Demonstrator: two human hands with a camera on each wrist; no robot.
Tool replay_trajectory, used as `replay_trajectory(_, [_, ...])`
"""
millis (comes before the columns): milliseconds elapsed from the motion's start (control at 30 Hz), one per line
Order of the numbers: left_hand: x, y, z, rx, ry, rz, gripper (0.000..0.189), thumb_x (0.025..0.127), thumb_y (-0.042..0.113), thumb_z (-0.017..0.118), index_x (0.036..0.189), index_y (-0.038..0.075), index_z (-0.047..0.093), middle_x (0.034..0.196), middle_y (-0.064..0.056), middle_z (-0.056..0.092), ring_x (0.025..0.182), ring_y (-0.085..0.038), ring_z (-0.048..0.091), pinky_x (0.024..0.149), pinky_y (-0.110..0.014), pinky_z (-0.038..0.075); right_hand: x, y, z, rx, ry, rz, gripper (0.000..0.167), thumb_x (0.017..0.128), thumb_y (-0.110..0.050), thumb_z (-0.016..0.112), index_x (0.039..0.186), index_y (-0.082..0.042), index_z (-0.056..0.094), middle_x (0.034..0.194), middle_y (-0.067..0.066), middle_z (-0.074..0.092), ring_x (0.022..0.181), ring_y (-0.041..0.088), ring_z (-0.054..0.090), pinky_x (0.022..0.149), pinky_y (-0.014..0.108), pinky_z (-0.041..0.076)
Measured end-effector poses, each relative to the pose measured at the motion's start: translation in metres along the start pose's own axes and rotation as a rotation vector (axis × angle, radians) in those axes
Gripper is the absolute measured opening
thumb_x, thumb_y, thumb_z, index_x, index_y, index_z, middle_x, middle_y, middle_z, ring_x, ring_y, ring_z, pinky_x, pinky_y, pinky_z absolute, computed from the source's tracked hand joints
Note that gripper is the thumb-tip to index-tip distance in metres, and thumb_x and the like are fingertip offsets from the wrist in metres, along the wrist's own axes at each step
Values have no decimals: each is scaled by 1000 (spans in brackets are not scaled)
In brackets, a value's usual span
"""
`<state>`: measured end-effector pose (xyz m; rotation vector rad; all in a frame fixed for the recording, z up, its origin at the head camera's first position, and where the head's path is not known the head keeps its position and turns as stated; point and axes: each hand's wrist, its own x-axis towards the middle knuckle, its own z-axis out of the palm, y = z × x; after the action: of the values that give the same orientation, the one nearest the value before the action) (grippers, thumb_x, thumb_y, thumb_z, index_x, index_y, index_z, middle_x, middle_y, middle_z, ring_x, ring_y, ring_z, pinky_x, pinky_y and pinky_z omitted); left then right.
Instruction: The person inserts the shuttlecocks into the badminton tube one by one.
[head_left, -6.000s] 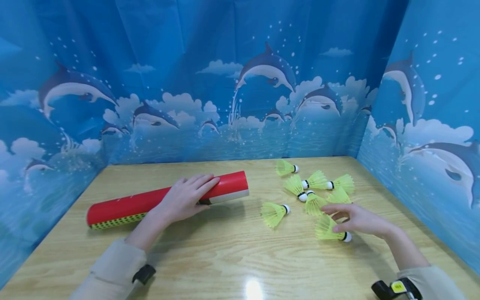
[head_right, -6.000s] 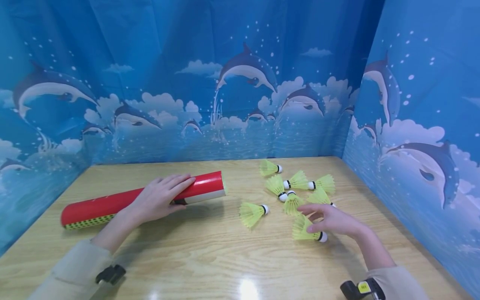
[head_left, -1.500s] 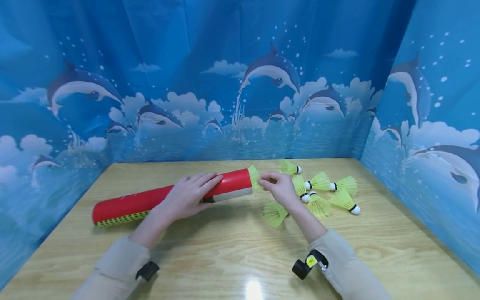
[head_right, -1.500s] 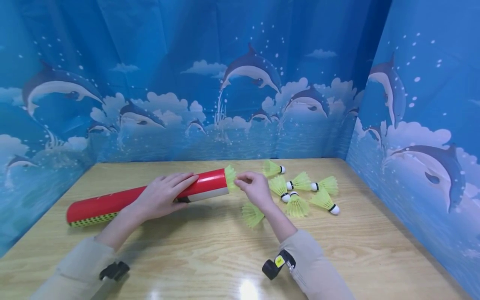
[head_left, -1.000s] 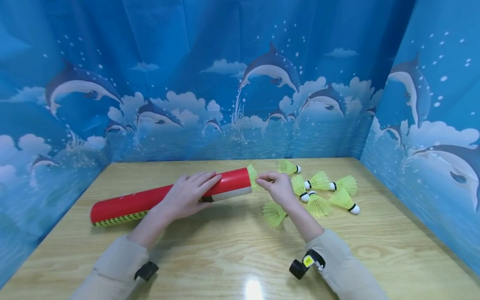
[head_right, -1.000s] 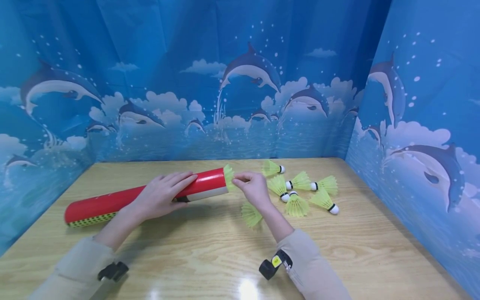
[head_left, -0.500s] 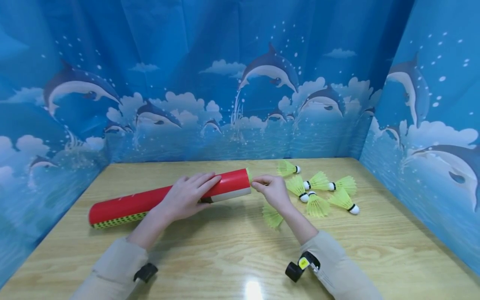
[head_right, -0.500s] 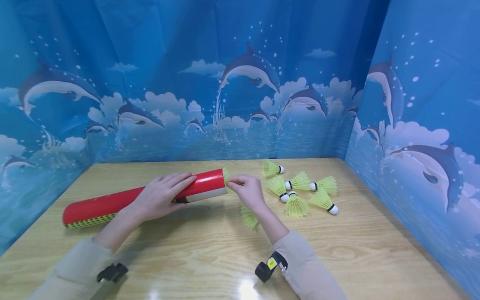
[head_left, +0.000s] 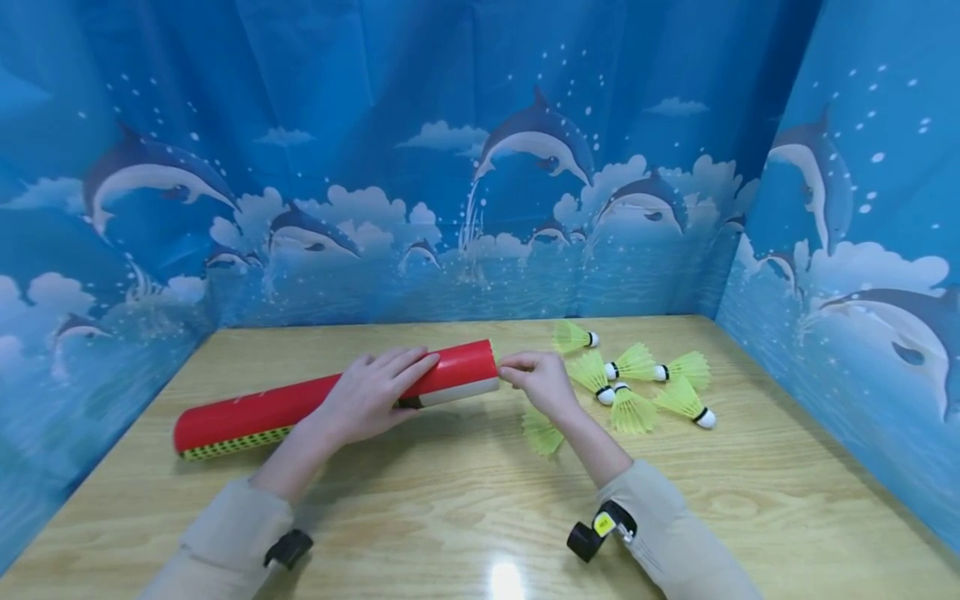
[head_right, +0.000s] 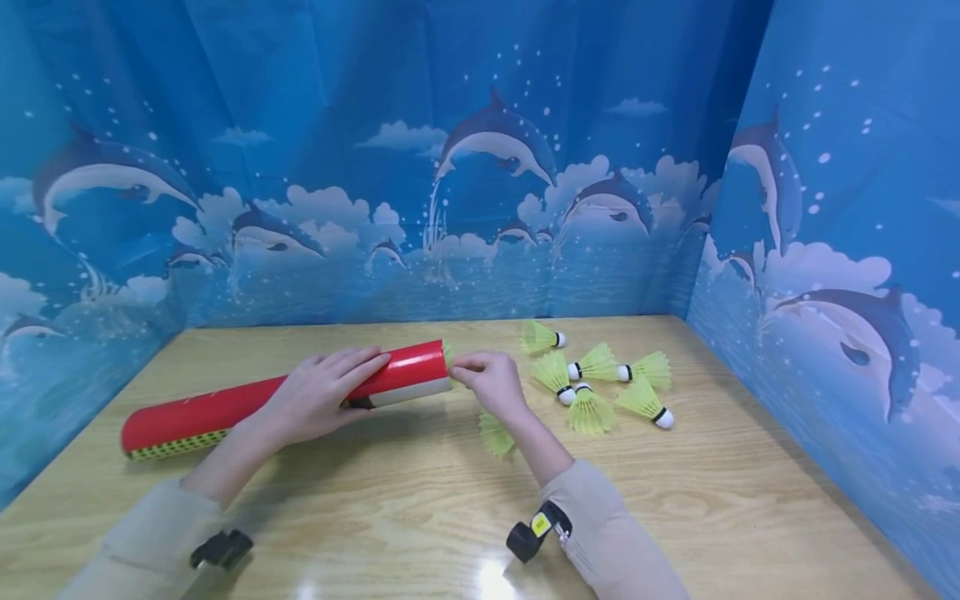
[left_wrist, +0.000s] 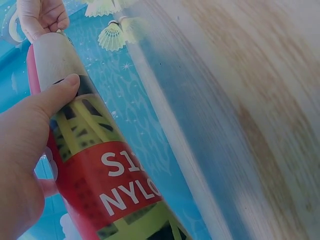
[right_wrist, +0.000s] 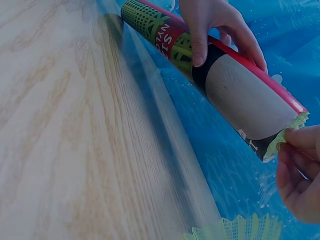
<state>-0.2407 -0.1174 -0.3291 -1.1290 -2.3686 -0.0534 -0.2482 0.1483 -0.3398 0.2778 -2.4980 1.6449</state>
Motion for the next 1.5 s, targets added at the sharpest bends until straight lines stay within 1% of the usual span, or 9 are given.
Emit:
replay_trajectory(167, [-1, 0, 0, 9, -7, -4, 87, 64, 33, 85, 138, 14, 44, 133, -11, 50, 117, -29, 49, 81, -50, 48, 1, -1, 1, -34, -14, -1, 18, 85, -7, 65, 100, 0, 71, 97, 11, 69, 78, 17, 61, 69, 32, 51])
replay_trajectory(367, [-1, 0, 0, 9, -3, -7, 88, 63, 33, 85, 138, 14, 44, 133, -11, 50, 117, -28, 49, 81, -50, 48, 1, -3, 2, -42, -42, -1, 18, 84, -3, 63, 100, 2, 70, 99, 13, 68, 80, 19, 61, 68, 31, 51])
replay_trajectory(533, [0, 2, 0, 1, -2, -4, 88, 63, 32, 86, 138, 14, 44, 133, -11, 51, 116, -28, 50, 81, -50, 48, 0, -4, 5, 3, -51, 20, 20, 84, 2, 59, 102, 7, 68, 101, 18, 67, 79, 22, 63, 68, 33, 53])
replay_trajectory(667, [0, 2, -1, -4, -4, -4, 88, 63, 32, 86, 138, 14, 44, 133, -11, 51, 117, -28, 49, 82, -50, 48, -1, -4, 7, 67, -68, 35, 22, 86, 4, 56, 106, 10, 65, 104, 23, 65, 80, 26, 67, 68, 34, 55])
replay_trajectory(733, [0, 2, -1, -5, -6, -3, 88, 63, 32, 86, 138, 14, 44, 132, -11, 51, 117, -28, 49, 82, -49, 48, -1, -4, 7, 89, -79, 41, 24, 87, 5, 55, 109, 11, 63, 107, 25, 63, 83, 28, 67, 69, 36, 55])
replay_trajectory(933, [-1, 2, 0, -4, -2, 5, 89, 63, 33, 86, 139, 14, 43, 133, -11, 50, 117, -28, 49, 81, -49, 48, -3, -5, 8, 110, -108, 38, 24, 90, 4, 51, 111, 9, 62, 107, 22, 63, 86, 29, 66, 73, 45, 53])
replay_trajectory(1167, [0, 3, 0, -1, -7, 2, 89, 63, 33, 86, 139, 14, 43, 133, -11, 50, 117, -28, 50, 81, -49, 49, -4, -5, 7, 135, -115, 24, 24, 89, 6, 49, 110, 12, 61, 106, 23, 62, 89, 30, 64, 70, 42, 55])
replay_trajectory(1333, [1, 3, -2, 0, -10, -5, 90, 62, 33, 86, 139, 14, 43, 133, -11, 50, 117, -28, 50, 81, -49, 49, -3, -4, 4, 200, -100, 71, 23, 91, 2, 52, 111, 11, 61, 103, 22, 61, 86, 26, 64, 72, 42, 54])
replay_trajectory(1500, [1, 2, -3, -4, -12, -14, 92, 61, 32, 87, 139, 13, 42, 134, -11, 50, 117, -28, 49, 82, -49, 48, -2, -1, -4, 225, -74, 84, 23, 91, -1, 56, 110, 10, 62, 100, 19, 64, 84, 20, 64, 70, 36, 55])
